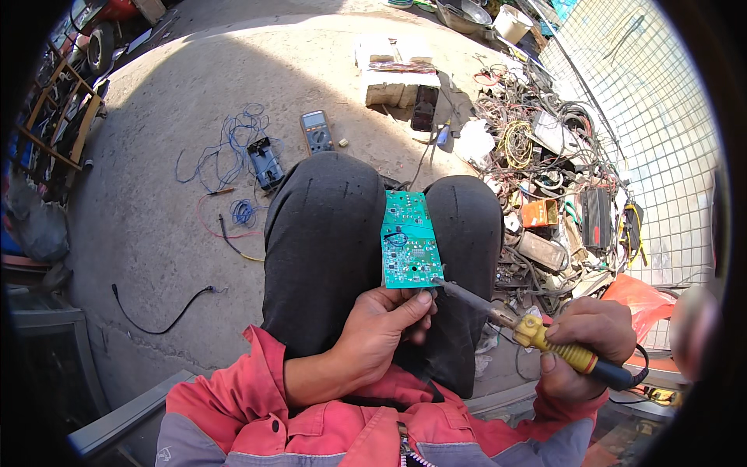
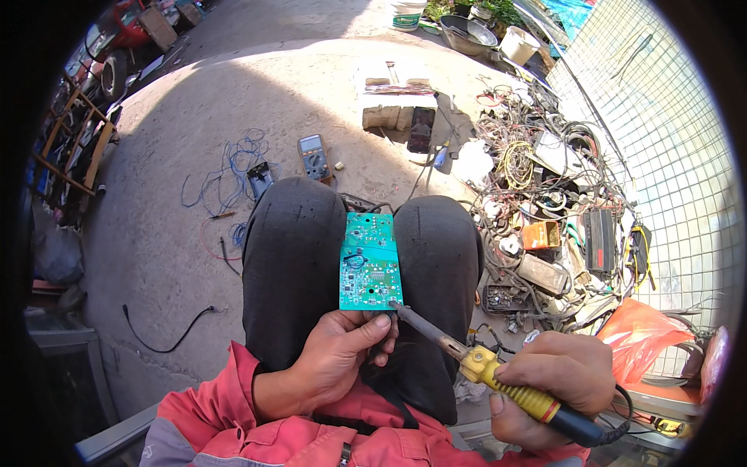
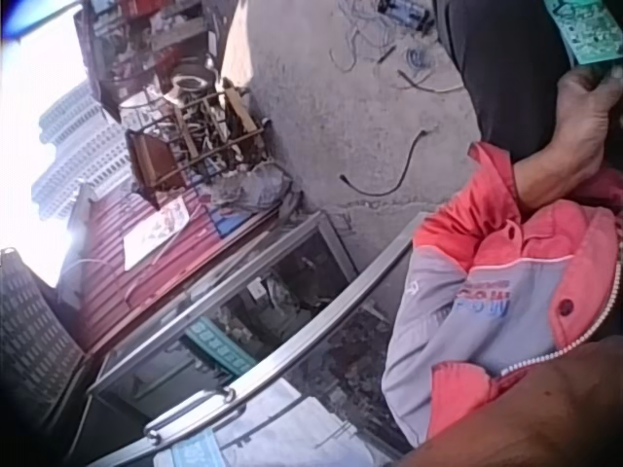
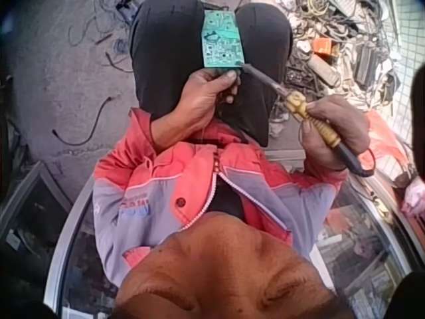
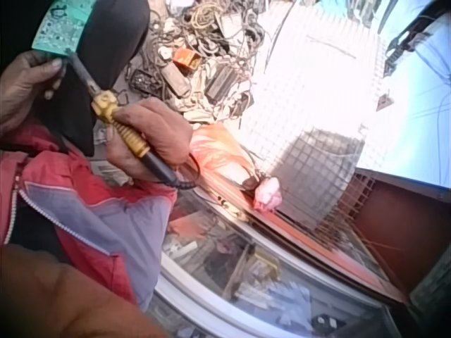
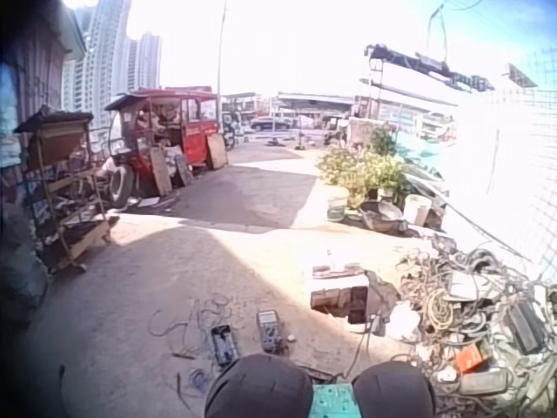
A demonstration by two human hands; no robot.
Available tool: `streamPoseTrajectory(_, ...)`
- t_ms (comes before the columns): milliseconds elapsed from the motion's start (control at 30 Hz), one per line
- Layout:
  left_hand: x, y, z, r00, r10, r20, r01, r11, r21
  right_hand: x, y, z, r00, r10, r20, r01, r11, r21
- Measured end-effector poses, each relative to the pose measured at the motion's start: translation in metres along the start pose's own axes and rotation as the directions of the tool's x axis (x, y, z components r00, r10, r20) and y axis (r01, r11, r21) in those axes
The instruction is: The person sits on the ground and uses a soldering iron to work on a green circuit board. They then insert the board into a black plastic housing and connect wires to the internal components.
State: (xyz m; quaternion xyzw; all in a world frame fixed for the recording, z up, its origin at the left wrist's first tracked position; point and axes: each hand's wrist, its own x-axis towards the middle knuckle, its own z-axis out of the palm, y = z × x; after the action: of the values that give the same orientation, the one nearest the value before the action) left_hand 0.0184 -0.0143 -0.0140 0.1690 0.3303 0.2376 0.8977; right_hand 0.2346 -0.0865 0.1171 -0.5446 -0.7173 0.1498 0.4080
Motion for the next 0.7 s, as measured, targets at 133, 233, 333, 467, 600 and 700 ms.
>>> streamPoseTrajectory(133, -0.0008, 0.0010, 0.0008, 1.000, 0.003, 0.005, -0.003, 1.000, -0.002, 0.0009, -0.0004, 0.0015, 1.000, -0.004, -0.012, 0.004, 1.000, -0.003)
streamPoseTrajectory(233, -0.0004, 0.0003, -0.0004, 1.000, 0.000, 0.009, 0.000, 1.000, 0.002, 0.0012, -0.0003, 0.0018, 1.000, -0.012, -0.014, 0.012, 1.000, -0.008)
streamPoseTrajectory(333, -0.0007, 0.0005, 0.0020, 1.000, 0.005, -0.008, -0.005, 1.000, -0.004, 0.0006, 0.0005, 0.0015, 1.000, -0.018, -0.012, 0.018, 1.000, -0.011)
streamPoseTrajectory(467, -0.0007, 0.0008, 0.0018, 1.000, -0.003, -0.011, 0.003, 1.000, 0.004, 0.0018, -0.0006, 0.0011, 1.000, -0.012, -0.002, 0.011, 1.000, -0.009)
streamPoseTrajectory(600, -0.0012, 0.0018, 0.0024, 1.000, -0.001, -0.007, 0.001, 1.000, 0.009, 0.0018, -0.0011, 0.0007, 1.000, -0.013, 0.008, 0.013, 1.000, -0.016)
streamPoseTrajectory(700, -0.0007, 0.0014, 0.0015, 1.000, -0.001, -0.005, 0.001, 1.000, 0.007, 0.0015, -0.0010, -0.0003, 1.000, -0.013, 0.005, 0.014, 1.000, -0.021)
